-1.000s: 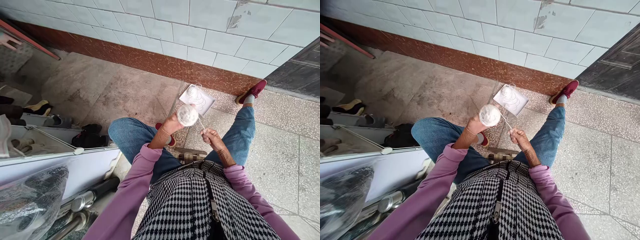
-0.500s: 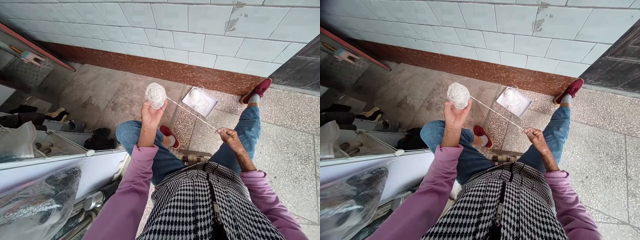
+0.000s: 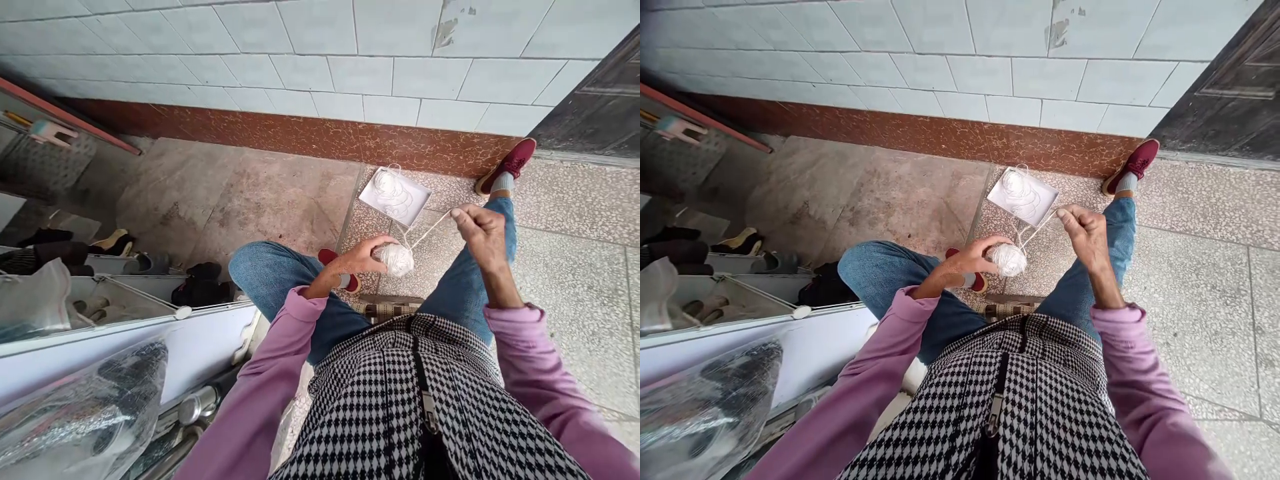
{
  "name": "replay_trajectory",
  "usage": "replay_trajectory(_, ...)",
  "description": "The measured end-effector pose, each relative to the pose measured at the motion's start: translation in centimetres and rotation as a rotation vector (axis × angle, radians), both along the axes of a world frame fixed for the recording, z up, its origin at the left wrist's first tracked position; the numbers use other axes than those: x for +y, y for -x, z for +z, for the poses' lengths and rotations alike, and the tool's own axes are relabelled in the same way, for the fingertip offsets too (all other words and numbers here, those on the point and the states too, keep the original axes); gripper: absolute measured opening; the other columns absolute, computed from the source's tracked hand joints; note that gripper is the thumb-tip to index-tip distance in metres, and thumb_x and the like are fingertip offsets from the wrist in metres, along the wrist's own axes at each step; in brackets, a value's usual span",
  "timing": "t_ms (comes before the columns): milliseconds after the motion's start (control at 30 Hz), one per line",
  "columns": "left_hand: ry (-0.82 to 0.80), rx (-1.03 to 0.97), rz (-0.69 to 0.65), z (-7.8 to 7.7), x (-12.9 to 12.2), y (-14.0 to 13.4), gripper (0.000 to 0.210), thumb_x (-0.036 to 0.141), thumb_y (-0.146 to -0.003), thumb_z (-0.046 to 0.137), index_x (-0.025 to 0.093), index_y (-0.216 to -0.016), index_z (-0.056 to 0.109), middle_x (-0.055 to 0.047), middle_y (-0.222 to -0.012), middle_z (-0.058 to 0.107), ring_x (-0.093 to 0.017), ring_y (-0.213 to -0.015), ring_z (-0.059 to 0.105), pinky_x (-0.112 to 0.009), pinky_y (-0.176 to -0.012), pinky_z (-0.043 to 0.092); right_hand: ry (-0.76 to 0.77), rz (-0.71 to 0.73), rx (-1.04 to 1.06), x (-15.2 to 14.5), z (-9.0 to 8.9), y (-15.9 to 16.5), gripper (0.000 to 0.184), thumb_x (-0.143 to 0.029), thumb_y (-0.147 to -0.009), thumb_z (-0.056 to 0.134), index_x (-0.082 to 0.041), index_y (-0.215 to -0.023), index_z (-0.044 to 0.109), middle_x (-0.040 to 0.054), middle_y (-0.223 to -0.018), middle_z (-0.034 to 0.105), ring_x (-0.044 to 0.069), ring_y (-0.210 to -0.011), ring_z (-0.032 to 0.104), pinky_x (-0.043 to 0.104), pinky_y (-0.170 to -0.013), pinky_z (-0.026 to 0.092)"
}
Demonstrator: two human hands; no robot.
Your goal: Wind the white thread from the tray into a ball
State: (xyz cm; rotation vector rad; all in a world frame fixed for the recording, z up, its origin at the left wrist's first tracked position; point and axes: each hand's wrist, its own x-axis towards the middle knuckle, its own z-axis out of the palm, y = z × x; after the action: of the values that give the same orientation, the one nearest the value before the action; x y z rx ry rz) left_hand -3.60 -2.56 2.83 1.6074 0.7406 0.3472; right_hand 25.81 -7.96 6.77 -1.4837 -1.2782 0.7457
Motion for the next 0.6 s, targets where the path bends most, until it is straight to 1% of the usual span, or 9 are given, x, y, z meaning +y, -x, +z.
replay_trajectory(67,0.148,-0.125,-0.022,0.4,-0.1,-0.1,0.07,0.028,-0.069,0.08,0.024,-0.137,0.068,-0.01,-0.138,0.07,-0.034,-0.124,0.066,-0.047,-0.106,0.053,0.035,0.017,0.063,0.9,-3.6,0.7,0.06,-0.078,-0.088,0.074,-0.023,-0.068,0.066,-0.0016,-0.058,0.048,0.015,-0.057,0.038,0.031,-0.054,0.035)
replay_trajectory(133,0.266,-0.237,0.044,0.1,0.1,-0.3,0.073,0.033,-0.064,0.083,0.024,-0.135,0.069,-0.011,-0.133,0.071,-0.034,-0.121,0.066,-0.045,-0.101,0.054,0.177,0.159,0.15,-0.1,-6.6,3.3,0.068,-0.087,-0.081,0.072,-0.023,-0.061,0.058,-0.0014,-0.059,0.047,0.014,-0.057,0.037,0.03,-0.054,0.033)
replay_trajectory(200,0.335,-0.305,0.143,-0.7,0.4,-0.6,0.075,0.034,-0.059,0.086,0.024,-0.131,0.068,-0.01,-0.127,0.072,-0.033,-0.119,0.067,-0.043,-0.099,0.054,0.264,0.287,0.206,-2.4,-8.1,6.7,0.071,-0.09,-0.082,0.067,-0.023,-0.06,0.057,-0.0021,-0.057,0.044,0.014,-0.056,0.035,0.029,-0.053,0.032)
replay_trajectory(233,0.346,-0.313,0.192,-1.1,0.5,-0.7,0.076,0.034,-0.057,0.087,0.023,-0.13,0.067,-0.01,-0.126,0.073,-0.032,-0.118,0.067,-0.042,-0.099,0.053,0.279,0.326,0.213,-3.5,-8.3,8.1,0.07,-0.088,-0.084,0.066,-0.023,-0.061,0.059,-0.0023,-0.056,0.043,0.014,-0.055,0.035,0.029,-0.052,0.032)
replay_trajectory(333,0.282,-0.233,0.327,-2.0,0.4,-1.3,0.078,0.033,-0.056,0.087,0.021,-0.13,0.063,-0.009,-0.124,0.072,-0.032,-0.118,0.067,-0.043,-0.103,0.052,0.319,0.486,0.193,-5.8,-6.8,10.2,0.06,-0.076,-0.099,0.06,-0.022,-0.073,0.068,-0.0021,-0.059,0.048,0.015,-0.059,0.042,0.029,-0.058,0.036)
replay_trajectory(400,0.132,-0.127,0.398,-2.2,0.2,-1.7,0.075,0.03,-0.059,0.085,0.019,-0.129,0.061,-0.011,-0.127,0.07,-0.032,-0.119,0.066,-0.044,-0.105,0.052,0.302,0.536,0.116,-5.9,-4.9,9.7,0.054,-0.067,-0.104,0.059,-0.022,-0.075,0.067,-0.0015,-0.063,0.051,0.016,-0.062,0.045,0.03,-0.063,0.037)
replay_trajectory(467,-0.07,-0.027,0.44,-2.2,-0.1,-2.2,0.071,0.025,-0.061,0.082,0.018,-0.129,0.062,-0.013,-0.13,0.069,-0.033,-0.122,0.065,-0.046,-0.11,0.05,0.269,0.553,0.022,-5.1,-3.1,8.3,0.051,-0.061,-0.106,0.06,-0.022,-0.073,0.064,-0.0008,-0.065,0.053,0.016,-0.063,0.047,0.031,-0.065,0.038)
replay_trajectory(533,-0.221,0.035,0.413,-1.9,-0.3,-2.5,0.069,0.02,-0.063,0.081,0.019,-0.13,0.063,-0.014,-0.133,0.069,-0.034,-0.126,0.064,-0.047,-0.114,0.048,0.241,0.555,-0.04,-3.9,-1.9,6.5,0.048,-0.059,-0.107,0.06,-0.022,-0.077,0.067,0.0003,-0.068,0.057,0.016,-0.063,0.049,0.032,-0.067,0.038)
replay_trajectory(600,-0.236,0.043,0.305,-1.3,-0.4,-2.5,0.069,0.018,-0.065,0.08,0.02,-0.132,0.066,-0.014,-0.136,0.07,-0.035,-0.129,0.063,-0.049,-0.116,0.047,0.214,0.505,-0.051,-2.7,-1.5,4.9,0.046,-0.061,-0.105,0.062,-0.022,-0.083,0.072,0.0018,-0.072,0.062,0.017,-0.065,0.051,0.033,-0.067,0.039)
